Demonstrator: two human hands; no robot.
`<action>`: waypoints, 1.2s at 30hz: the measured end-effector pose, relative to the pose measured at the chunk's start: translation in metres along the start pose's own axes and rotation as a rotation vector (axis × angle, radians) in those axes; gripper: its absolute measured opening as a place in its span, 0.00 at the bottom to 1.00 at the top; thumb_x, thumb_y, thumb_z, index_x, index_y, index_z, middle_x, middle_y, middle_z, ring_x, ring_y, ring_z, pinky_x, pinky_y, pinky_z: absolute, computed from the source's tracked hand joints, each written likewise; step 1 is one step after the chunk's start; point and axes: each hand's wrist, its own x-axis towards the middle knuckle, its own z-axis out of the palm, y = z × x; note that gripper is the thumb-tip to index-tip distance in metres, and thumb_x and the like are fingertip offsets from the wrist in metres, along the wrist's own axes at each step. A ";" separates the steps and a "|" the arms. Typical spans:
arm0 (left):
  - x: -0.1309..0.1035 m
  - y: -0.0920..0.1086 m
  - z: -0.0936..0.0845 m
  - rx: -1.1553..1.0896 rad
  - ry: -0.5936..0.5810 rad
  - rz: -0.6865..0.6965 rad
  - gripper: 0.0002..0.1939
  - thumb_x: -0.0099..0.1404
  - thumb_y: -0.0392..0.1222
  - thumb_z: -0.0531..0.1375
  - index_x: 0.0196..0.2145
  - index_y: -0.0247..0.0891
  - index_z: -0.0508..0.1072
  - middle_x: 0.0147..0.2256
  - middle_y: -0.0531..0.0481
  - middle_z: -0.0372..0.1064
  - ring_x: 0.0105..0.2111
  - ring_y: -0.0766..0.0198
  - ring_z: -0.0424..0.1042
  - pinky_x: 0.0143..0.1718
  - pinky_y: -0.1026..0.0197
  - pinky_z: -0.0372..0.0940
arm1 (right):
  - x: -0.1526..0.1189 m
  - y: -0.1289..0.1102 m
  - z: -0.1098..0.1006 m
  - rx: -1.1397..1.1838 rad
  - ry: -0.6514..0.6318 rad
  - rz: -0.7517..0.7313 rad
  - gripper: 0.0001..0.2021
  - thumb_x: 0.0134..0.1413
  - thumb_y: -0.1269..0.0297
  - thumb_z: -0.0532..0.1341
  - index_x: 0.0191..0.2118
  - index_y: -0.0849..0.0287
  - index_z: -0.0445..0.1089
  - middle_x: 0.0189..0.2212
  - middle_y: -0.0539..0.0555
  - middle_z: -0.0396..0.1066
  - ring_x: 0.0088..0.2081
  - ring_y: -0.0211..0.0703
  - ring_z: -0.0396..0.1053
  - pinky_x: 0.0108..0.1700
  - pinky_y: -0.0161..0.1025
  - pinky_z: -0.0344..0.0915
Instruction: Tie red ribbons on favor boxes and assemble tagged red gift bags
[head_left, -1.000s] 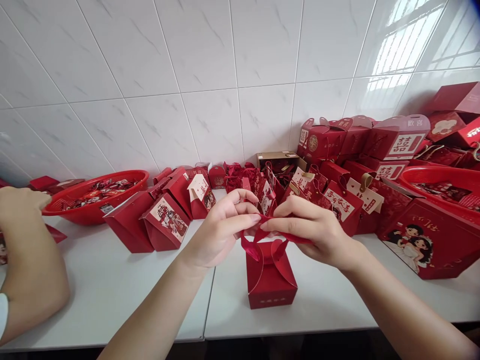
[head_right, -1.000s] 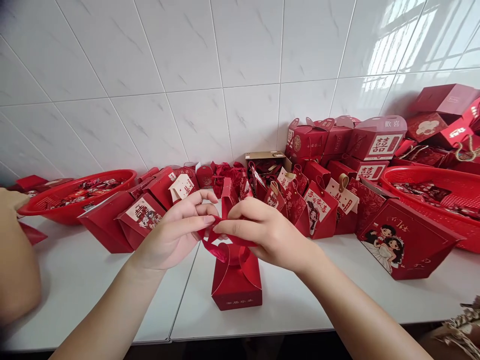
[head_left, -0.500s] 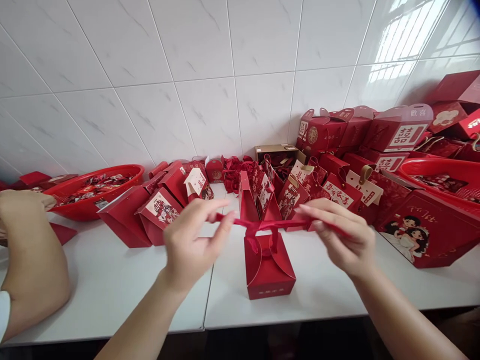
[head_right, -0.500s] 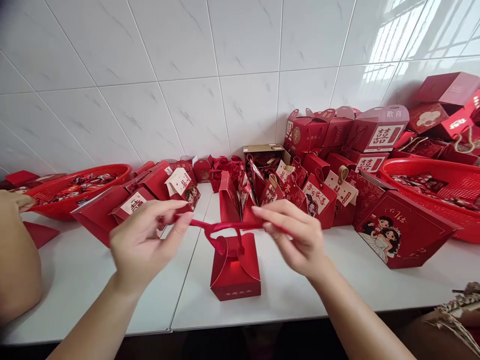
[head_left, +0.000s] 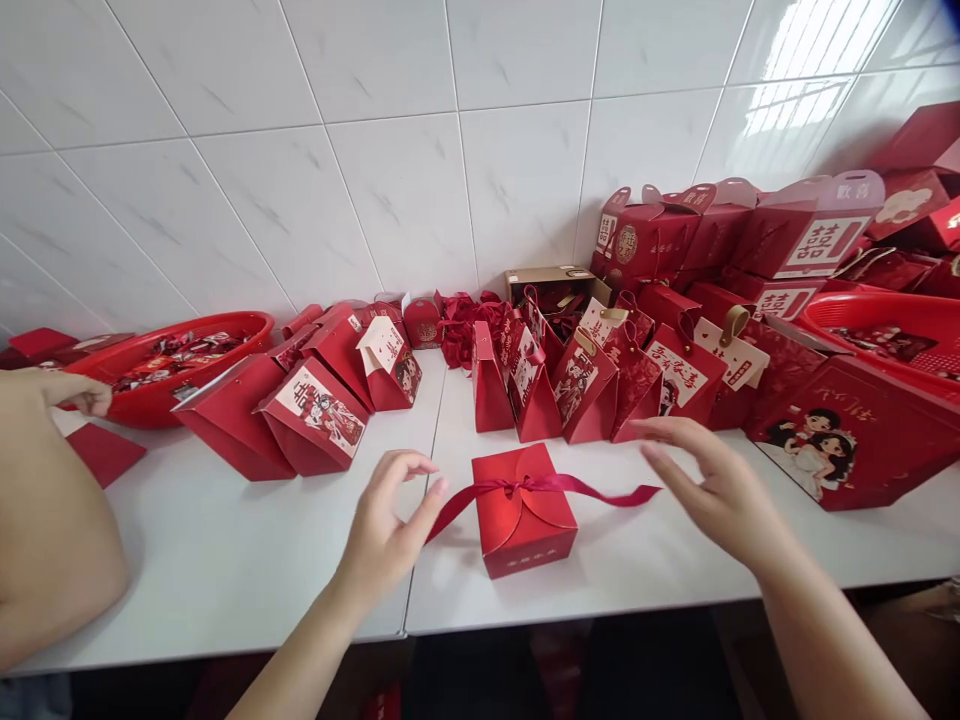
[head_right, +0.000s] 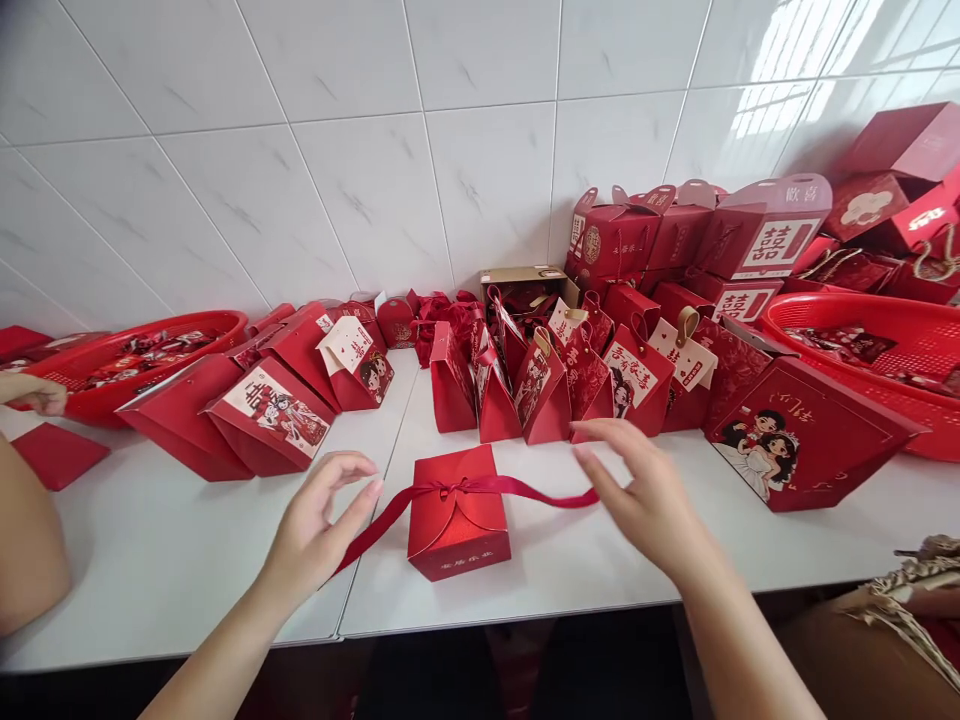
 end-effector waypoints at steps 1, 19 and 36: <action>0.002 0.006 0.006 -0.039 -0.093 -0.034 0.06 0.63 0.44 0.62 0.37 0.42 0.70 0.39 0.48 0.67 0.44 0.57 0.68 0.51 0.60 0.62 | 0.005 -0.012 0.007 0.052 -0.093 -0.022 0.15 0.62 0.51 0.57 0.47 0.54 0.71 0.47 0.58 0.73 0.50 0.53 0.70 0.52 0.50 0.66; 0.059 0.008 -0.021 -0.132 -1.148 -0.518 0.08 0.50 0.43 0.65 0.26 0.36 0.79 0.14 0.56 0.59 0.16 0.69 0.55 0.18 0.66 0.45 | 0.007 -0.050 0.018 -0.180 -0.318 -0.255 0.13 0.56 0.74 0.56 0.22 0.58 0.59 0.27 0.51 0.63 0.28 0.38 0.62 0.32 0.38 0.61; -0.008 0.039 0.035 0.128 -0.212 0.511 0.23 0.65 0.24 0.53 0.51 0.44 0.73 0.47 0.45 0.60 0.27 0.72 0.62 0.29 0.64 0.66 | 0.017 -0.084 0.048 0.605 -0.536 0.141 0.05 0.47 0.69 0.67 0.24 0.60 0.73 0.31 0.50 0.68 0.30 0.35 0.65 0.32 0.33 0.62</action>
